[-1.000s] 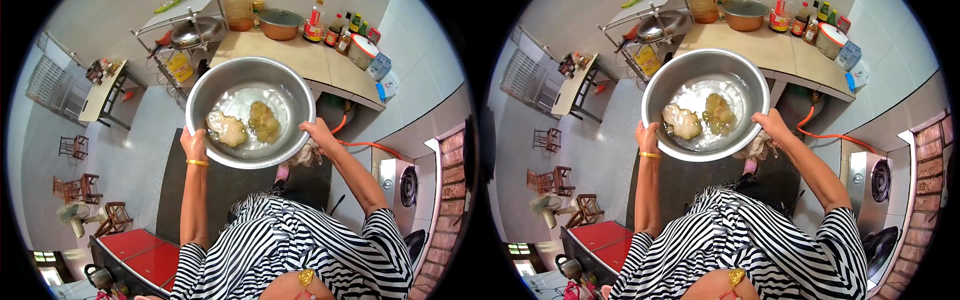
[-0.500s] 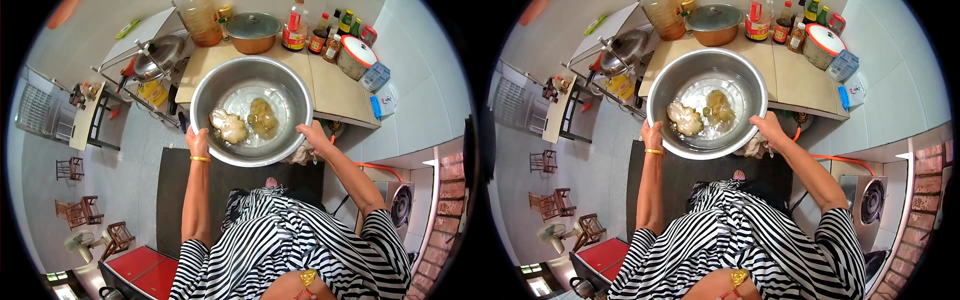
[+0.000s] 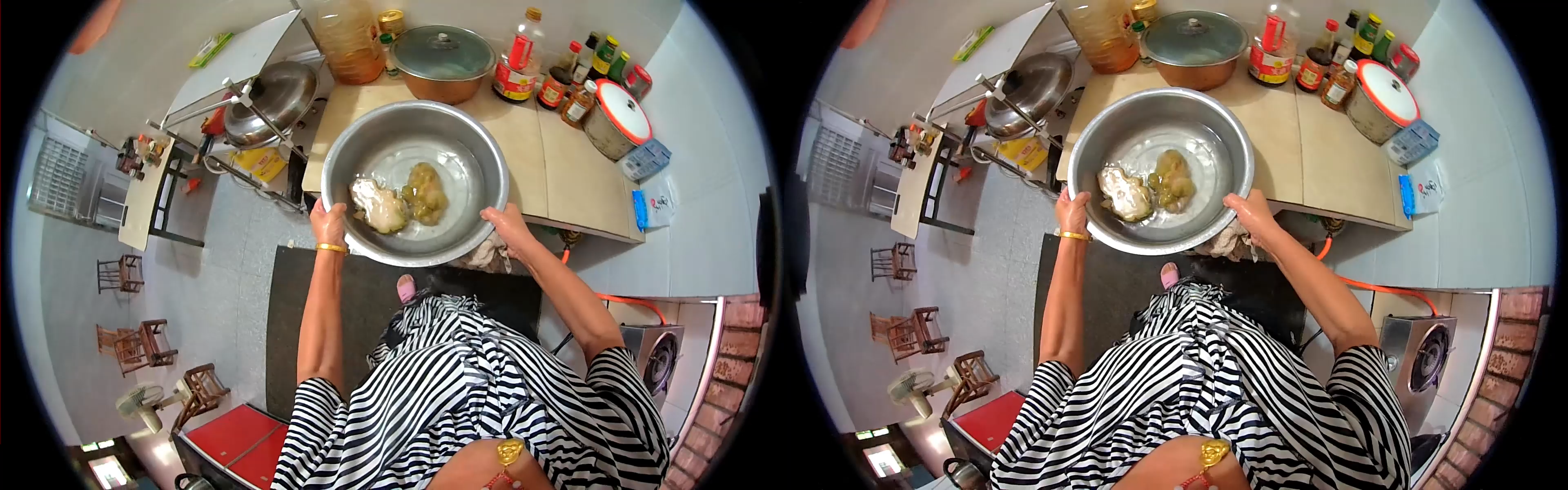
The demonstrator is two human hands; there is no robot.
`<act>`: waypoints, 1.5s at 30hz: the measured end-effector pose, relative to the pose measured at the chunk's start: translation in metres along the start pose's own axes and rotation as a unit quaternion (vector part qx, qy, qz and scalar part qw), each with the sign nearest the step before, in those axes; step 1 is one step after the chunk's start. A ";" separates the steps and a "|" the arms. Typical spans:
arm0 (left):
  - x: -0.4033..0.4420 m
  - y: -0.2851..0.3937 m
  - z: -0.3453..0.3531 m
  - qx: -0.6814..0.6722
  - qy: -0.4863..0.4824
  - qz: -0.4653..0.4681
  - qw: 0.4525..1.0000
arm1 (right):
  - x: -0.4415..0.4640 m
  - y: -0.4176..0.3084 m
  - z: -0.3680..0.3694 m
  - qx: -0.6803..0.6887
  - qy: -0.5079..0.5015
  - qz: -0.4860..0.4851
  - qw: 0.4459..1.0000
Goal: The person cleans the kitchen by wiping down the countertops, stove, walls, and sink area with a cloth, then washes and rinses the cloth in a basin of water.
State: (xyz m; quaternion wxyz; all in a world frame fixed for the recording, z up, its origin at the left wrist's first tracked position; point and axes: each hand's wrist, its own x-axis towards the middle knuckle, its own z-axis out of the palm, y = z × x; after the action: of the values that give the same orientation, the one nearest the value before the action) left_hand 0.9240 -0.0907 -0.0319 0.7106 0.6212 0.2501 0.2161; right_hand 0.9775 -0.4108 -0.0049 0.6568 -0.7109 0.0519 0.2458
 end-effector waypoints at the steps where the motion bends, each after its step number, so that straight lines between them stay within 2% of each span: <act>1: 0.007 -0.001 -0.002 0.000 0.005 -0.002 1.000 | 0.004 -0.002 0.005 0.016 -0.003 0.004 1.000; 12: 0.093 0.001 -0.025 0.010 -0.020 0.015 1.000 | 0.055 -0.020 0.057 0.021 -0.012 0.004 1.000; 15: 0.115 0.004 -0.026 0.049 -0.015 0.009 0.999 | 0.065 -0.021 0.068 0.053 -0.017 -0.001 0.998; 16: 0.126 0.003 -0.027 0.195 -0.001 0.055 0.979 | 0.069 -0.021 0.071 0.065 -0.008 0.005 0.998; 17: 0.134 0.002 -0.029 0.337 0.013 0.100 0.936 | 0.073 -0.021 0.075 0.078 0.000 0.010 0.997; 18: 0.129 0.021 -0.018 0.414 0.053 0.173 0.892 | 0.075 -0.021 0.077 0.079 -0.002 0.010 0.997; 20: 0.123 0.066 0.002 0.551 0.040 0.319 0.770 | 0.077 -0.022 0.078 0.107 0.015 -0.012 0.994; 21: 0.130 0.076 0.009 0.551 0.038 0.321 0.769 | 0.079 -0.021 0.076 0.110 0.017 -0.013 0.994; 22: 0.141 0.083 0.016 0.574 -0.123 0.382 0.714 | 0.081 -0.019 0.072 0.090 0.016 0.022 0.996; 23: 0.151 0.086 0.024 0.577 -0.282 0.430 0.635 | 0.081 -0.017 0.070 0.069 0.015 0.058 0.996; 24: 0.159 0.084 0.032 0.576 -0.284 0.431 0.634 | 0.076 -0.019 0.069 0.071 0.018 0.058 0.996; 26: 0.170 0.074 0.051 0.664 -0.504 0.261 0.487 | 0.062 -0.029 0.065 0.070 -0.031 0.092 0.993; 27: 0.174 0.070 0.057 0.662 -0.507 0.265 0.483 | 0.057 -0.029 0.061 0.073 -0.026 0.091 0.993; 29: 0.180 0.059 0.070 0.764 -0.522 0.214 0.314 | 0.046 -0.026 0.047 -0.062 -0.076 0.078 0.992; 30: 0.186 0.051 0.070 0.775 -0.520 0.227 0.279 | 0.041 -0.024 0.037 -0.073 -0.117 0.094 0.986; 33: 0.195 0.044 0.073 0.778 -0.526 0.233 0.252 | 0.021 -0.028 0.018 -0.089 -0.134 0.078 0.984; 35: 0.195 0.057 0.071 0.760 -0.534 0.265 0.258 | 0.011 -0.032 0.007 -0.072 -0.123 0.090 0.986; 37: 0.196 0.069 0.069 0.742 -0.560 0.167 0.329 | 0.000 -0.044 -0.001 -0.067 -0.146 0.089 0.983; 38: 0.198 0.070 0.065 0.722 -0.554 0.215 0.354 | -0.003 -0.045 -0.003 -0.069 -0.141 0.072 0.985; 39: 0.197 0.071 0.063 0.722 -0.554 0.216 0.353 | -0.005 -0.045 -0.006 -0.068 -0.140 0.072 0.985; 41: 0.190 0.072 0.060 0.706 -0.427 0.341 0.450 | -0.007 -0.045 -0.009 -0.049 -0.143 0.067 0.986; 42: 0.188 0.067 0.059 0.706 -0.427 0.342 0.450 | -0.007 -0.046 -0.009 -0.049 -0.143 0.067 0.986; 44: 0.187 0.053 0.055 0.706 -0.298 0.428 0.479 | -0.007 -0.050 -0.003 -0.047 -0.127 0.072 0.988; 45: 0.178 0.055 0.055 0.707 -0.296 0.428 0.479 | -0.004 -0.050 0.001 -0.047 -0.128 0.070 0.988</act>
State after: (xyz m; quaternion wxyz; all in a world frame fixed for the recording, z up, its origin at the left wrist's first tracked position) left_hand 1.0977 -0.0156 0.0125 -0.1173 0.9709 -0.2036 0.0470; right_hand 0.9937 -0.4039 0.0421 0.6049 -0.6985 0.0051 0.3823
